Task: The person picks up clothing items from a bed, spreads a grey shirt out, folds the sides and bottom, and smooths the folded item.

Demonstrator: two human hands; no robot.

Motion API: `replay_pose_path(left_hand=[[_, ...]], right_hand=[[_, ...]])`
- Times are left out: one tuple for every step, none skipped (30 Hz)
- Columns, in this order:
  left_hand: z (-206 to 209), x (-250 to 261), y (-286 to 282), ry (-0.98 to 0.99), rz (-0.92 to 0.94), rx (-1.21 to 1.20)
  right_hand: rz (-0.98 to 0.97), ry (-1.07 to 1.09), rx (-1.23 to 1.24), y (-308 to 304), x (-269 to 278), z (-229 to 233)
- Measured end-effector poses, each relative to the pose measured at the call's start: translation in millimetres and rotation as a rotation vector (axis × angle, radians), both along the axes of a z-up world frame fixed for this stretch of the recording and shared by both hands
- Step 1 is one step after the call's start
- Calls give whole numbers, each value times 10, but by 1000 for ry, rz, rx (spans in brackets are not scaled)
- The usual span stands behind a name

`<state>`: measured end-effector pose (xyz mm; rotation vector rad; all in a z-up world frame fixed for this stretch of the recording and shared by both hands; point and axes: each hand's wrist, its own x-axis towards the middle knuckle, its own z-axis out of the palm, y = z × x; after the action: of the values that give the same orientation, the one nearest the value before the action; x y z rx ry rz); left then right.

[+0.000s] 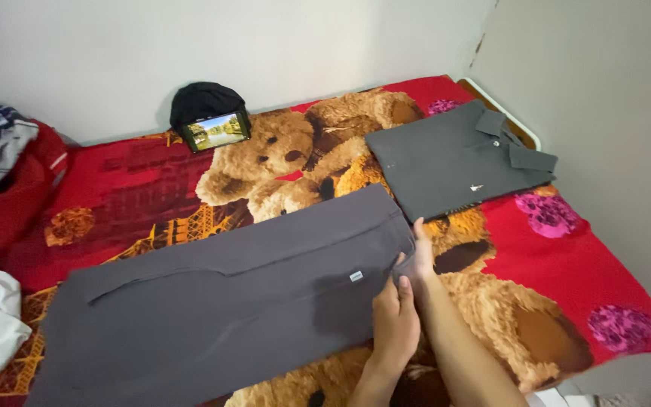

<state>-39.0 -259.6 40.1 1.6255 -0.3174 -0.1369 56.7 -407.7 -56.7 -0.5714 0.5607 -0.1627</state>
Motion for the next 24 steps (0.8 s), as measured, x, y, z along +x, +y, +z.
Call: replay_pose_path(left_hand=[[-6,11,11,8,-52,28],[-20,28,24,17,-104,56],[-36,57,21,13,-101,56],[-60,98,17,-49,-123,81],[-91,142,-2,-107,-148,104],[-122,223,-33,-109,-145,103],[-151,320,-82,-126,-113,72],[-176,413,-140,-143,-81,41],[-195,512,-214,-143,-82,38],[-209,630,-300,-101,-75,80],[-229,740,-367,-59,-67,124],[-252,839,-446,-59,-66,123],[-268,950,-543,-64,-56,183],[-291,1050,-611,-68,-46,244],[-311,1144,-666,-69,-42,239],[-323,1231,-719,-34,-51,263],[-327,1302,-770,0,-59,285],[-337,1315,-822,-4,-54,278],[-345,1295,-873,33,-72,313],[-349,1277,-912,69,-90,348],[-361,1252,-924,66,-88,346],[-371,1226,-935,52,-108,397],[-377,1212,-943,41,-129,448],[-375,1228,-949,40,-128,445]], right_hand=[[5,-4,3,-40,39,-50],[56,-3,-21,-69,78,-90],[104,-4,-48,-99,125,-108],[108,-8,-48,-94,153,-129],[87,-106,-71,-75,135,-152],[67,-205,-94,-67,129,-157],[67,-204,-97,-63,119,-153],[32,-219,-85,-37,106,-155],[-4,-235,-71,-31,96,-152],[-5,-235,-74,-52,92,-148],[28,-299,-34,-65,96,-159],[62,-363,7,-80,101,-185],[65,-365,5,-114,122,-215],[55,-343,-1,-154,146,-256],[46,-319,-9,-195,171,-306],[51,-321,-14,-215,197,-372],[30,-363,43,-246,241,-436],[11,-404,101,-285,281,-505],[15,-412,96,-325,323,-580],[-1,-450,44,-374,361,-658],[-20,-484,-5,-411,389,-747],[-18,-488,-6,-462,446,-815],[-21,-503,-103,-519,498,-861],[-24,-518,-199,-552,531,-880]])
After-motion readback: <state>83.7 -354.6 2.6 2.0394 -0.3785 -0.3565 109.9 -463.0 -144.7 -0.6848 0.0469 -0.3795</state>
